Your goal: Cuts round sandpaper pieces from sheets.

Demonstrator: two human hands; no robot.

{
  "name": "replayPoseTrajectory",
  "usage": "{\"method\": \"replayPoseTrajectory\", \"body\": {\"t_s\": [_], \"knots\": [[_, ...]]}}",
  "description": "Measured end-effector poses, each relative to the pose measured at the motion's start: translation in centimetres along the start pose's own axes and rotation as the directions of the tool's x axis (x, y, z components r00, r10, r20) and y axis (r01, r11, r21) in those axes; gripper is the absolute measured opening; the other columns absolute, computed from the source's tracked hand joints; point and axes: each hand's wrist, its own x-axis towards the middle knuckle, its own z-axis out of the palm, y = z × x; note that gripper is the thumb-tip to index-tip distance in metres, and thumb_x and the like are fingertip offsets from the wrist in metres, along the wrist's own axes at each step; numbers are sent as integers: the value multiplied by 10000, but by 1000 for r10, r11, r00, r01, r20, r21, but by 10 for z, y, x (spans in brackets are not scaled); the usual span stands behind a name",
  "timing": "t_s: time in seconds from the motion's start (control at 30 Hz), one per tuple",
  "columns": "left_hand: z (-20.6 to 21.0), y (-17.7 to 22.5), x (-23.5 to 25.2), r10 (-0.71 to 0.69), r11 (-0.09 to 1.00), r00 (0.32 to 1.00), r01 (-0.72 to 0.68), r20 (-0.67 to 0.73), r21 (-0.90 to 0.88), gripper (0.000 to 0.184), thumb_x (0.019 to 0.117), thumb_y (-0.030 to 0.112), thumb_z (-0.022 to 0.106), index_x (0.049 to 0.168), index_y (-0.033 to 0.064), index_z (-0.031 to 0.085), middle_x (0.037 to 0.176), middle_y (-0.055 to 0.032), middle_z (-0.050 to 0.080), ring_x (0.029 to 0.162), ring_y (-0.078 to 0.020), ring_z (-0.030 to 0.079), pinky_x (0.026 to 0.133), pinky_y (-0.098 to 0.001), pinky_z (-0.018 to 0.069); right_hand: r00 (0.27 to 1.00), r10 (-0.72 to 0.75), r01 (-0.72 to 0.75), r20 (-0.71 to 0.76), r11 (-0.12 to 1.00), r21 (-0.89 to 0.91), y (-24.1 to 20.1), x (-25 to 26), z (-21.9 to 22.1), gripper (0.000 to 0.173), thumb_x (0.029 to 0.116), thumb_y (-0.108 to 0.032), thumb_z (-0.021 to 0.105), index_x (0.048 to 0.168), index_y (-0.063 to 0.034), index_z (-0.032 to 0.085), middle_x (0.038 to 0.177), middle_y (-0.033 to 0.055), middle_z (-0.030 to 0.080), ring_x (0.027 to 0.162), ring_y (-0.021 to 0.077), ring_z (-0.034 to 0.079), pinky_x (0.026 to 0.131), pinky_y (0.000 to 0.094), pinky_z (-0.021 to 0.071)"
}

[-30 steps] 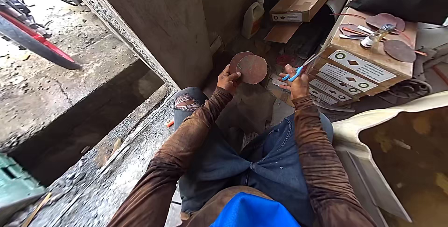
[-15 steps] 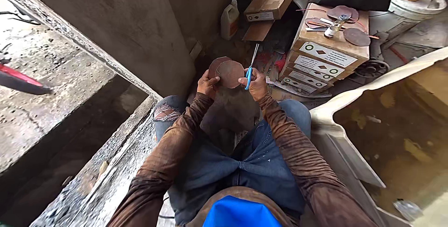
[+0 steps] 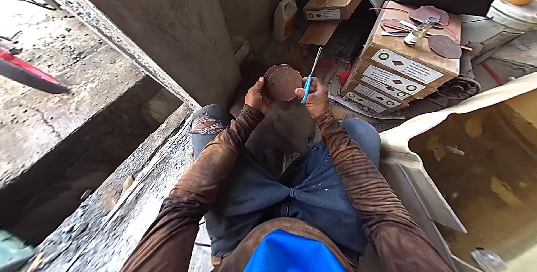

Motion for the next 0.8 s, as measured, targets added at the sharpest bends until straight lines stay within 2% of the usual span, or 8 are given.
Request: {"method": "replayPoseTrajectory", "body": {"t_s": [0.23, 0.3, 0.37, 0.47, 0.6, 0.67, 0.73, 0.8], "knots": [[2, 0, -8, -72, 995, 997, 70, 26, 70, 468, 1122, 409, 324, 1413, 95, 513, 1295, -184, 643, 1064, -362, 682, 811, -564, 591, 995, -46, 43, -87, 999, -31, -1, 0, 1, 443, 804, -73, 819, 1200, -13, 629, 837, 93, 711, 669, 132, 683, 643, 315, 605], [1, -5, -3, -97, 995, 995, 96, 38, 13, 477, 1122, 396, 333, 1424, 63, 494, 1299, -223, 636, 1083, -408, 677, 823, -614, 586, 990, -77, 58, -122, 987, -149, -2, 0, 1, 464, 805, -120, 829, 1216, -27, 634, 843, 94, 706, 694, 151, 687, 669, 345, 606], [1, -8, -1, -110, 993, 993, 112, 45, -28, 496, 1123, 410, 318, 1422, 50, 485, 1286, -234, 640, 1093, -425, 673, 845, -639, 576, 983, -135, 92, -123, 950, -299, -6, -6, -1, 485, 826, -188, 808, 1257, -51, 631, 939, 127, 729, 787, 218, 720, 721, 430, 615], [2, -10, -3, -92, 995, 994, 93, 60, -22, 576, 1116, 491, 222, 1377, 60, 504, 1237, -225, 656, 1048, -416, 686, 811, -621, 584, 971, -216, 164, -103, 915, -369, -12, -13, 1, 470, 857, -195, 785, 1276, -60, 620, 956, 139, 734, 767, 239, 719, 659, 439, 603], [0, -13, -8, -100, 993, 988, 92, 118, 68, 635, 1092, 575, 210, 1427, 119, 498, 1307, -179, 640, 1099, -373, 675, 847, -576, 586, 955, -279, 216, -104, 890, -401, -8, -6, 4, 447, 819, -177, 792, 1218, -26, 658, 945, 126, 741, 812, 221, 726, 737, 442, 602], [1, -13, -6, -91, 995, 988, 84, 127, 56, 571, 1114, 493, 264, 1441, 71, 467, 1323, -224, 620, 1123, -404, 661, 872, -607, 575, 960, -254, 197, -113, 909, -367, -8, -5, 4, 455, 811, -179, 801, 1216, -31, 655, 935, 114, 744, 807, 200, 727, 744, 420, 607], [1, -14, -4, -70, 995, 989, 59, 133, 86, 469, 1117, 371, 366, 1446, 57, 479, 1317, -233, 623, 1119, -401, 667, 877, -605, 581, 969, -214, 169, -121, 938, -301, -8, -4, 3, 464, 808, -168, 813, 1218, -31, 645, 910, 100, 738, 779, 165, 716, 734, 380, 610], [1, -15, -4, -53, 992, 987, 34, 154, 124, 410, 1112, 296, 397, 1438, 65, 489, 1316, -220, 622, 1120, -391, 664, 879, -602, 580, 972, -196, 160, -129, 955, -250, -7, -4, 2, 463, 802, -151, 815, 1214, -28, 642, 883, 94, 730, 744, 149, 704, 705, 356, 608]]}}
